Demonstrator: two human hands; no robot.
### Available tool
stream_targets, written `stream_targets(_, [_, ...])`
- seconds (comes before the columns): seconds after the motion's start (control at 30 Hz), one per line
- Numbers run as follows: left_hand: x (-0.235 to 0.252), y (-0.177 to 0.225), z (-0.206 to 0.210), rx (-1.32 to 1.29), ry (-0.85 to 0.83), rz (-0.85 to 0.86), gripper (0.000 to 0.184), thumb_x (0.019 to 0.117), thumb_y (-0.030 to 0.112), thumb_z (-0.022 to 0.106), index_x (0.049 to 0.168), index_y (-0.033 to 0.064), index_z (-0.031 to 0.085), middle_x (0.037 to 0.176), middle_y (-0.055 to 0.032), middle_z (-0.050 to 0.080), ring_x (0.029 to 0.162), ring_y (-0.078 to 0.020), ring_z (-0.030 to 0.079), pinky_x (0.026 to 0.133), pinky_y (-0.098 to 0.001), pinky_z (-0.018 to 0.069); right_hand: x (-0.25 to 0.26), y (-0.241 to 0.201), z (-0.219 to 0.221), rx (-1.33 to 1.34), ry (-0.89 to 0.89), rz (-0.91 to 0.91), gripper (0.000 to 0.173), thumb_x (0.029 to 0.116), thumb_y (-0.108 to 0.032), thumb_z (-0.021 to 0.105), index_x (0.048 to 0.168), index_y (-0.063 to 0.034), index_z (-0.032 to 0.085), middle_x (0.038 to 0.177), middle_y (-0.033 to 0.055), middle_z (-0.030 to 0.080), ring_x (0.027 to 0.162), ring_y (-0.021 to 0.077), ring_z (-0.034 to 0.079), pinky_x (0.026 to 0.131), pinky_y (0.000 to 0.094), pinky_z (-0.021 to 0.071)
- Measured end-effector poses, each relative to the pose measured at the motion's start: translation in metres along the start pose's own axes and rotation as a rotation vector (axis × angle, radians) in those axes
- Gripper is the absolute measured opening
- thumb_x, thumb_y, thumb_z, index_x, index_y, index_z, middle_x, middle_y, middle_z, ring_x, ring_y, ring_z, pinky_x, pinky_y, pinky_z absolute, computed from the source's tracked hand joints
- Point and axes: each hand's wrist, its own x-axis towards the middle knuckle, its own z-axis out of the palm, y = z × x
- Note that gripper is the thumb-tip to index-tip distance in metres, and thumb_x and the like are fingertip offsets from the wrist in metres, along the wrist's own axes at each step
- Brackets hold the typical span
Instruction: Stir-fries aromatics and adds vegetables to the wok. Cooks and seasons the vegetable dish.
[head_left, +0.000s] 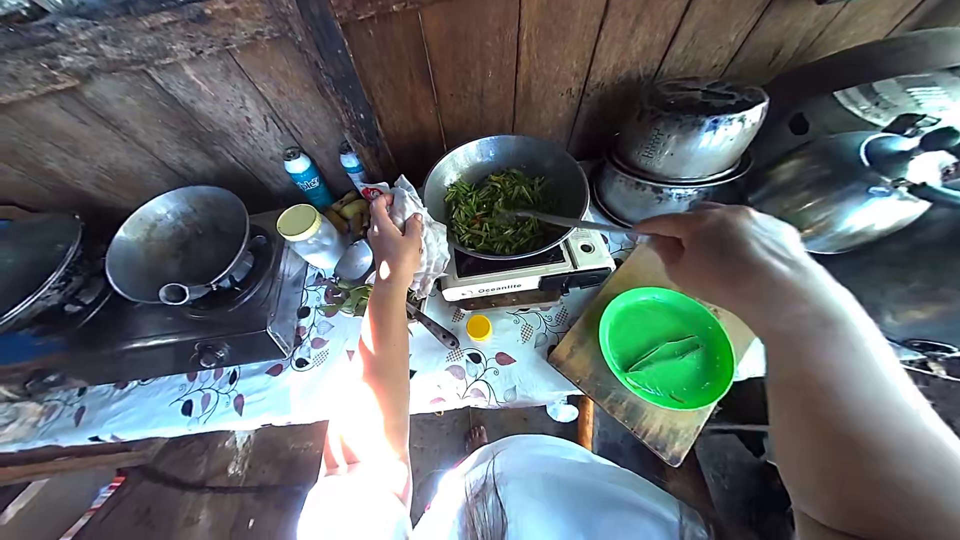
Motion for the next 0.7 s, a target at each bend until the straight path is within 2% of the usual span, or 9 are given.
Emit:
stream_targets(0.07, [-0.002,0.002,0.000,0.005,0.016,-0.006,0.055,0.0980,0.016,0.066,0.147,0.0024,0.044,0.138,-0.0231,0.058,0.125,-0.0335,0.060,0.105,-0.0508,0.0477,-0.008,0.000,0.001,-0.071,0.026,-0.031,0.024,0.1044,-0.014,0.057,0.115,-0.0155,0.078,0.101,0.0217,0.073,0.092,0.0459,0.070,0.068,0.0657,0.0519])
stream_targets(0.17, [-0.003,0.005,0.000,0.006,0.005,-0.004,0.054,0.0984,0.015,0.066,0.146,0.0022,0.044,0.137,-0.0237,0.058,0.124,-0.0335,0.060,0.105,-0.0513,0.0479,0.002,-0.003,0.013,-0.117,-0.001,0.000,0.027,0.1047,-0.010,0.054,0.118,-0.0137,0.077,0.103,0.0254,0.070,0.094,0.0479,0.069,0.069,0.0647,0.0518])
stream_targets(0.27, [0.000,0.004,-0.002,0.006,-0.015,0.025,0.056,0.0983,0.015,0.065,0.147,0.0005,0.043,0.139,-0.0243,0.056,0.127,-0.0330,0.058,0.107,-0.0509,0.0473,-0.011,0.001,-0.006,-0.113,0.067,-0.019,0.024,0.1049,-0.011,0.055,0.116,-0.0137,0.077,0.102,0.0261,0.070,0.092,0.0499,0.068,0.067,0.0681,0.0504])
stream_targets(0.37, [0.000,0.002,0.000,0.018,-0.002,0.020,0.056,0.0983,0.015,0.065,0.148,0.0011,0.043,0.141,-0.0233,0.056,0.129,-0.0322,0.057,0.109,-0.0499,0.0459,-0.023,0.008,-0.018,-0.155,0.092,-0.039,0.022,0.1032,-0.012,0.058,0.113,-0.0147,0.078,0.097,0.0237,0.070,0.088,0.0487,0.068,0.064,0.0665,0.0496])
stream_targets(0.47, [0.000,0.002,0.002,0.014,0.009,0.013,0.056,0.0980,0.015,0.066,0.147,0.0019,0.043,0.141,-0.0231,0.056,0.128,-0.0328,0.057,0.108,-0.0505,0.0462,-0.007,0.001,-0.003,-0.154,0.001,0.036,0.025,0.1033,-0.010,0.056,0.114,-0.0141,0.078,0.104,0.0253,0.070,0.096,0.0488,0.068,0.069,0.0668,0.0511])
stream_targets(0.53, [0.001,0.002,0.002,0.005,0.006,0.024,0.055,0.0972,0.014,0.066,0.146,0.0013,0.044,0.138,-0.0238,0.057,0.125,-0.0335,0.059,0.105,-0.0512,0.0478,0.004,0.001,0.006,-0.107,0.022,0.086,0.026,0.1039,-0.010,0.054,0.114,-0.0129,0.078,0.106,0.0263,0.070,0.098,0.0497,0.068,0.071,0.0672,0.0507])
stream_targets(0.7, [-0.001,0.004,0.002,0.019,0.006,0.016,0.053,0.0975,0.013,0.066,0.145,0.0015,0.045,0.139,-0.0238,0.056,0.126,-0.0338,0.058,0.107,-0.0512,0.0466,0.030,0.000,0.025,0.075,-0.043,0.216,0.028,0.1047,-0.012,0.052,0.123,-0.0087,0.073,0.113,0.0311,0.070,0.108,0.0557,0.065,0.080,0.0755,0.0475])
